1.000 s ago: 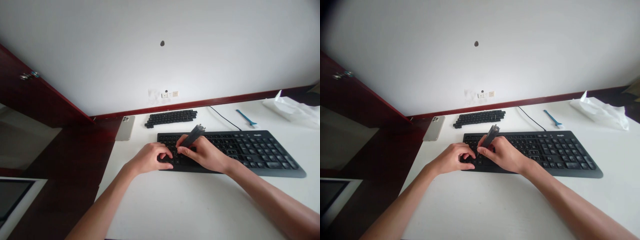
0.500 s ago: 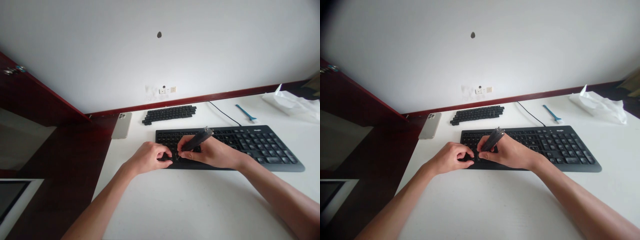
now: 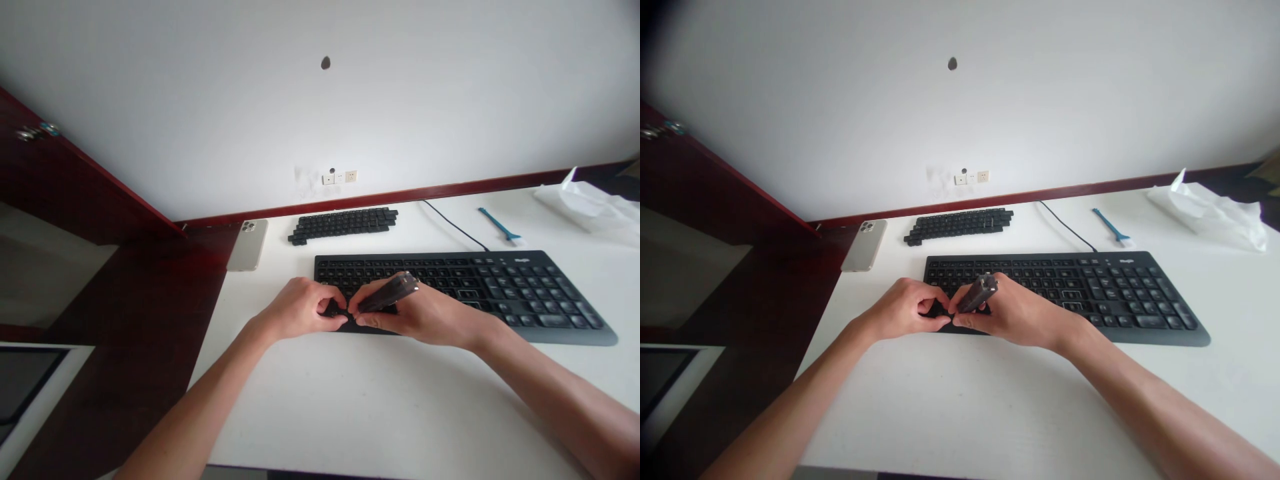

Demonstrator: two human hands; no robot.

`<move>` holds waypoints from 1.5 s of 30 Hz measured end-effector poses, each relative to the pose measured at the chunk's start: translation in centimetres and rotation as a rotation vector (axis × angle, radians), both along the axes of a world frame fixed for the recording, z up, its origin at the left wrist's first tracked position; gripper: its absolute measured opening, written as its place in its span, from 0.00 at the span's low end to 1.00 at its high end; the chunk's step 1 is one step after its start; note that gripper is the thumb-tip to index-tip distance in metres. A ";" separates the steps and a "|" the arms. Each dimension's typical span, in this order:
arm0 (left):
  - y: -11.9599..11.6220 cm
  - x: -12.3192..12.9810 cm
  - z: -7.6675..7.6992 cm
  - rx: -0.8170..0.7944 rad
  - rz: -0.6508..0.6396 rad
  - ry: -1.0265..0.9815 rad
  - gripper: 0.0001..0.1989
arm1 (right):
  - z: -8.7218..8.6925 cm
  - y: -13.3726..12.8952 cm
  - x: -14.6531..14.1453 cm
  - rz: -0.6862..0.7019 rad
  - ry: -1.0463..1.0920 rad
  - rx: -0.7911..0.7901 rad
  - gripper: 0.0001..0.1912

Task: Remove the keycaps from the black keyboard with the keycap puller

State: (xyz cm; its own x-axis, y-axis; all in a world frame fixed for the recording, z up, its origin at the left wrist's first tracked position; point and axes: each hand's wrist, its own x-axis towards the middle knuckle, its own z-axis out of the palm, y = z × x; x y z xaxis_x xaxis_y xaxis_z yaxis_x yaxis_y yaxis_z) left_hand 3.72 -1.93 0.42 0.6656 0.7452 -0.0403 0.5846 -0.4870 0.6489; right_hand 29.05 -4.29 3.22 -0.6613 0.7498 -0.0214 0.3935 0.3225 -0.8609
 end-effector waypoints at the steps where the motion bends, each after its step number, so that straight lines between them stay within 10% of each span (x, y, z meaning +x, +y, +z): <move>1: 0.0 0.0 0.0 0.004 -0.004 -0.001 0.06 | 0.0 0.0 0.0 -0.005 -0.003 -0.005 0.14; 30: -0.6 0.9 0.8 -0.013 0.037 0.052 0.13 | -1.2 0.9 0.3 -0.037 -0.025 -0.095 0.18; 45: -1.4 1.9 0.4 0.140 0.077 0.071 0.06 | -2.6 0.0 -1.6 -0.072 0.052 0.189 0.07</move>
